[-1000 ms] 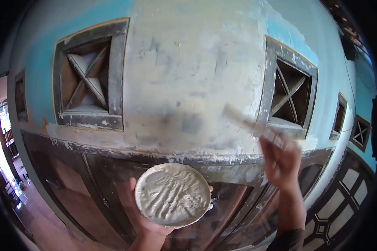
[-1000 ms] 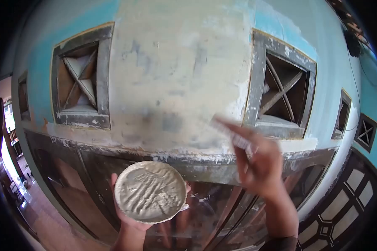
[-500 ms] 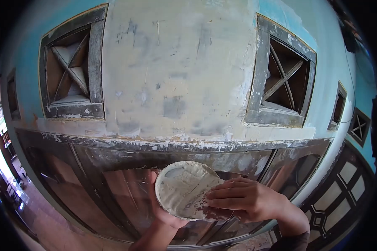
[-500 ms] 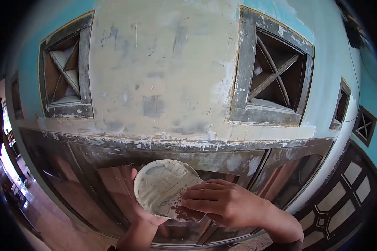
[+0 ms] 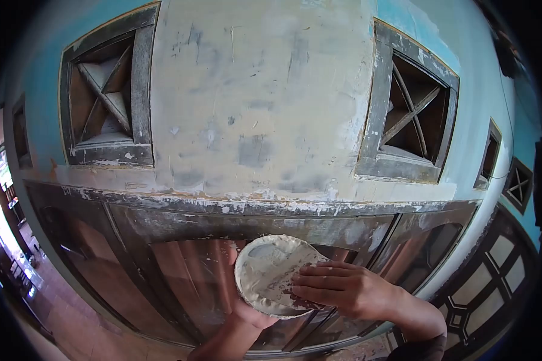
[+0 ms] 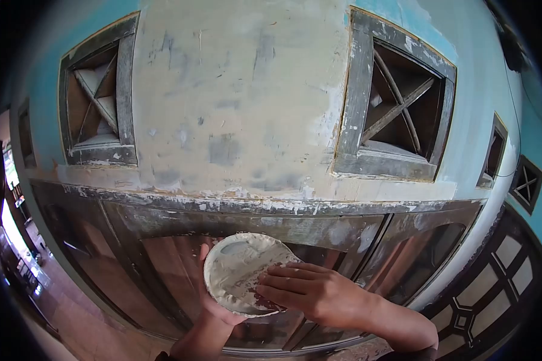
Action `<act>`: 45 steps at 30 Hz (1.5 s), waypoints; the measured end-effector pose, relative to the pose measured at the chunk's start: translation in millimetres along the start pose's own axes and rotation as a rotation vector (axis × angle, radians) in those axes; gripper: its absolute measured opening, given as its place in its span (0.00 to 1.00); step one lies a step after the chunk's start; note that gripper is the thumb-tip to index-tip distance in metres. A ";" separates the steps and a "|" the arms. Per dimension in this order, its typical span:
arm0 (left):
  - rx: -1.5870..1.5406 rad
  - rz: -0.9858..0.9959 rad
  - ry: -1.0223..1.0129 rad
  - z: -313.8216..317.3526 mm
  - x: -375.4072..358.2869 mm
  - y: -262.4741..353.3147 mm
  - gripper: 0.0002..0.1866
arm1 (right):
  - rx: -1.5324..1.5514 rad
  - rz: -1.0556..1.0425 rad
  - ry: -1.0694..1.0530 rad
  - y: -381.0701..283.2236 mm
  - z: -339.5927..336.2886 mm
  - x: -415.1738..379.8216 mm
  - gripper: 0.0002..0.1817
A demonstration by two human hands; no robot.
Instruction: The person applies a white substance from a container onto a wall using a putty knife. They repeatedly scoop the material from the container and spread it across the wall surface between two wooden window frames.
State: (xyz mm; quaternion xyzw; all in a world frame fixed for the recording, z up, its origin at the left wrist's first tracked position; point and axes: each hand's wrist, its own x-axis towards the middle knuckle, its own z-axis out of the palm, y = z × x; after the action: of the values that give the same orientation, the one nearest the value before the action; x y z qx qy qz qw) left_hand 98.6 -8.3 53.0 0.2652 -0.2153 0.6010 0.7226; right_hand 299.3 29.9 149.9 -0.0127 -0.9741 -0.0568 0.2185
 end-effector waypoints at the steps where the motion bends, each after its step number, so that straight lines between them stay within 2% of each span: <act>1: -0.019 0.013 -0.006 2.1 -0.1 -0.8 0.43 | 0.018 0.006 -0.017 1.4 0.2 -3.1 0.25; 3: -0.036 0.027 -0.011 2.4 -0.4 -1.6 0.43 | 0.038 0.011 -0.033 2.9 -0.5 -2.9 0.25; 5: -0.010 0.017 0.020 -2.2 -2.1 -2.6 0.43 | 0.074 0.035 0.050 4.1 -3.8 0.3 0.27; 7: -0.048 0.001 -0.023 -7.3 -3.3 -0.5 0.43 | 0.093 0.022 0.017 4.4 -1.5 0.9 0.27; 12: 0.166 0.067 0.097 -18.6 -8.3 5.4 0.40 | 0.173 0.027 0.016 1.6 -6.3 -1.5 0.26; 15: 0.016 0.130 0.047 -21.1 -8.6 7.5 0.40 | 0.202 0.016 -0.018 3.4 -1.7 -3.6 0.27; 19: 0.017 0.104 0.018 -20.0 -8.3 12.1 0.40 | 0.209 0.011 0.004 1.8 -3.6 -2.2 0.28; 21: 0.098 0.111 0.126 -23.3 -11.7 14.8 0.40 | 0.226 0.015 -0.011 0.7 -4.5 -1.8 0.29; 28: 0.159 0.113 0.145 -20.4 -11.8 19.4 0.42 | 0.217 0.011 -0.023 1.4 -3.4 1.8 0.29; 34: 0.052 0.077 0.011 -17.6 -10.2 16.8 0.40 | 0.200 0.022 0.004 2.5 4.0 9.6 0.28; 36: 0.150 0.117 0.137 -21.6 -12.7 19.0 0.38 | 0.205 0.017 -0.020 3.1 0.7 9.9 0.28; 37: 0.150 0.120 0.136 -20.9 -12.7 19.0 0.38 | 0.227 0.038 -0.011 0.8 -5.7 11.0 0.28; 39: -0.021 0.146 0.081 -18.6 -12.7 17.4 0.37 | 0.248 0.061 -0.002 2.1 -7.6 9.1 0.29; 41: 0.069 0.137 0.085 -16.9 -11.9 19.3 0.36 | 0.503 0.174 0.195 7.8 -1.5 6.3 0.33; 42: 0.159 0.128 0.088 -15.8 -11.4 20.2 0.36 | 0.600 0.248 0.289 4.6 -2.5 9.0 0.24; 43: 0.161 0.128 0.085 -14.9 -10.8 20.3 0.36 | 0.598 0.245 0.290 7.7 1.5 3.7 0.24; 45: 0.058 0.147 0.036 -12.5 -8.8 19.2 0.36 | 0.853 0.491 0.525 19.8 14.8 -12.0 0.14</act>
State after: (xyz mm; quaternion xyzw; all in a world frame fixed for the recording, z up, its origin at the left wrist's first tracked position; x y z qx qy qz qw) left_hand 77.9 -4.3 40.3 0.2584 -0.2036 0.6632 0.6723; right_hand 304.8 51.2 133.6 -0.1350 -0.7923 0.3936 0.4463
